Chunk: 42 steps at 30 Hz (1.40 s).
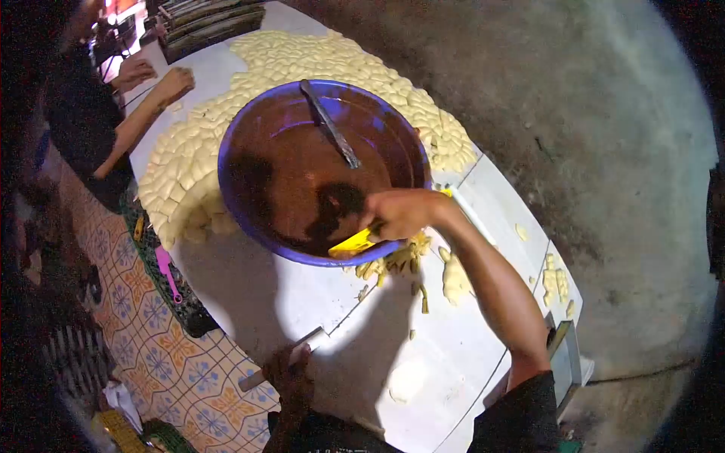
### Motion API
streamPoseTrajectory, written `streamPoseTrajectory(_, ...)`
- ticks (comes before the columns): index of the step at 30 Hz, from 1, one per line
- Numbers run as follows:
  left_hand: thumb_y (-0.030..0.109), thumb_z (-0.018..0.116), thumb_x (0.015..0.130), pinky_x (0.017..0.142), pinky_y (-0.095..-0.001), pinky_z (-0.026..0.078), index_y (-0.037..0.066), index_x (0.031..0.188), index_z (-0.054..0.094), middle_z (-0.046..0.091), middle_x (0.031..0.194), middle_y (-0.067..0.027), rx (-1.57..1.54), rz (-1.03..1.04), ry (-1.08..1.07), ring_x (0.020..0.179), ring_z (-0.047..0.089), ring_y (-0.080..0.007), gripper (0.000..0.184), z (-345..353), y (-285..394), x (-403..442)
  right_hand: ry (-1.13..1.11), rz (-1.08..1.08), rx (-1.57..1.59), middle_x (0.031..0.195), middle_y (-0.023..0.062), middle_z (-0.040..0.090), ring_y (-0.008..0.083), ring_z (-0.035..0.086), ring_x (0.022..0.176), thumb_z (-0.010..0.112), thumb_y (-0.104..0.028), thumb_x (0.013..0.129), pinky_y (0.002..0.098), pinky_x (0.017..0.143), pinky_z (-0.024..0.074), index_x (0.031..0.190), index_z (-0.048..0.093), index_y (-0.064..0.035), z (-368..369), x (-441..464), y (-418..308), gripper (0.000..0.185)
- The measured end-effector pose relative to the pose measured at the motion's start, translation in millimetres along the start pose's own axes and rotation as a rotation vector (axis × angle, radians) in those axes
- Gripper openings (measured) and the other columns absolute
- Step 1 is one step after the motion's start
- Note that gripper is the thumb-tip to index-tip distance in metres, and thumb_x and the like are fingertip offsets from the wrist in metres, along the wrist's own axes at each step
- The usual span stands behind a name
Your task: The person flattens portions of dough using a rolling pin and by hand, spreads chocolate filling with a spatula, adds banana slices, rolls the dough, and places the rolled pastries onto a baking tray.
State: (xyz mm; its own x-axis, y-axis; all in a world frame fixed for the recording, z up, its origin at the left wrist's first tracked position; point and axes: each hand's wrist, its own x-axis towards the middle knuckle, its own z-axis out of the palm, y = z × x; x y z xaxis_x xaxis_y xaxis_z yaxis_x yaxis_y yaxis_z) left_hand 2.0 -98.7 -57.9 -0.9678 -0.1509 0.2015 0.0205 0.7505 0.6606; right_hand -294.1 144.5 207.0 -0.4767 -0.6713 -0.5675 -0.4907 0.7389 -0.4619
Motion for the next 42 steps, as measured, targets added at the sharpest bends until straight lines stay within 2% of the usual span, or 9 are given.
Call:
streamPoseTrajectory(6,0.005,0.050,0.095,0.093,-0.0551,0.042,0.016,0.121,0.071,0.063,0.117,-0.0166,-0.032,0.156,-0.030,0.108,0.058,-0.0374,0.035,-8,-2,3,0.237,0.067,0.079,0.101,0.0151,0.069,0.0325,0.067,0.098,0.064,0.000,0.087,0.0420,0.080,0.0516,0.119,0.070,-0.0071,109,-120,-43,0.034)
streamPoseTrajectory(9,0.002,0.050,0.094,0.095,-0.0552,0.042,0.014,0.120,0.072,0.063,0.119,-0.0163,0.165,0.375,0.080,0.108,0.058,-0.0368,0.036,-10,-2,3,0.230,0.388,0.069,0.130,0.0063,0.057,0.0303,0.067,0.096,0.062,0.001,0.080,0.0430,0.080,0.0569,0.141,0.057,-0.0317,222,-163,-91,0.069)
streamPoseTrajectory(15,-0.006,0.052,0.090,0.094,-0.0506,0.047,0.014,0.129,0.068,0.063,0.121,-0.0167,0.123,0.414,0.147,0.107,0.063,-0.0354,0.047,6,-11,-1,0.696,0.834,0.494,0.137,0.0211,0.046,0.0344,0.066,0.101,0.068,-0.012,0.082,0.0425,0.077,0.0605,0.141,0.055,-0.0178,453,-142,-135,0.060)
streamPoseTrajectory(19,-0.012,0.050,0.087,0.095,-0.0497,0.047,0.016,0.142,0.057,0.067,0.121,-0.0182,0.075,0.193,-0.183,0.115,0.064,-0.0331,0.062,5,-24,-13,1.019,0.805,0.184,0.136,0.0271,0.048,0.0416,0.059,0.108,0.067,-0.013,0.086,0.0446,0.079,0.0595,0.137,0.054,-0.0079,517,-105,-128,0.053)
streamPoseTrajectory(26,-0.009,0.055,0.083,0.103,-0.0516,0.041,0.020,0.142,0.057,0.062,0.130,-0.0125,0.506,0.482,-0.007,0.120,0.056,-0.0344,0.066,73,-132,-14,1.098,0.919,0.334,0.125,0.0294,0.055,0.0466,0.060,0.105,0.068,-0.008,0.082,0.0488,0.073,0.0593,0.126,0.064,-0.0045,511,-108,-156,0.044)
streamPoseTrajectory(30,-0.007,0.055,0.085,0.108,-0.0528,0.037,0.021,0.143,0.056,0.059,0.132,-0.0142,0.261,0.433,0.023,0.122,0.054,-0.0367,0.065,19,-42,-7,0.890,0.838,0.641,0.123,0.0230,0.058,0.0397,0.065,0.105,0.073,-0.026,0.085,0.0465,0.089,0.0568,0.123,0.066,-0.0033,496,-158,-165,0.045)
streamPoseTrajectory(34,-0.007,0.054,0.086,0.108,-0.0537,0.035,0.020,0.143,0.057,0.054,0.134,-0.0197,0.160,0.305,-0.094,0.123,0.051,-0.0390,0.063,7,-28,-11,0.858,1.007,0.989,0.114,0.0227,0.070,0.0378,0.070,0.097,0.068,-0.012,0.087,0.0412,0.088,0.0554,0.121,0.068,0.0040,496,-218,-148,0.038)
streamPoseTrajectory(38,-0.010,0.054,0.084,0.106,-0.0562,0.034,0.016,0.140,0.058,0.049,0.133,-0.0213,0.053,0.314,-0.055,0.125,0.048,-0.0408,0.062,1,-15,-9,1.092,1.061,0.268,0.119,0.0219,0.069,0.0371,0.069,0.101,0.075,-0.020,0.083,0.0415,0.089,0.0560,0.122,0.069,-0.0057,479,-215,-115,0.042)
streamPoseTrajectory(42,-0.010,0.054,0.081,0.104,-0.0570,0.035,0.013,0.138,0.059,0.051,0.129,-0.0198,0.053,0.323,-0.065,0.122,0.050,-0.0408,0.062,-4,-10,-8,1.246,0.726,0.515,0.088,0.0250,0.067,0.0399,0.064,0.073,0.067,-0.019,0.089,0.0439,0.069,0.0522,0.102,0.071,-0.0035,432,-153,-37,0.021)
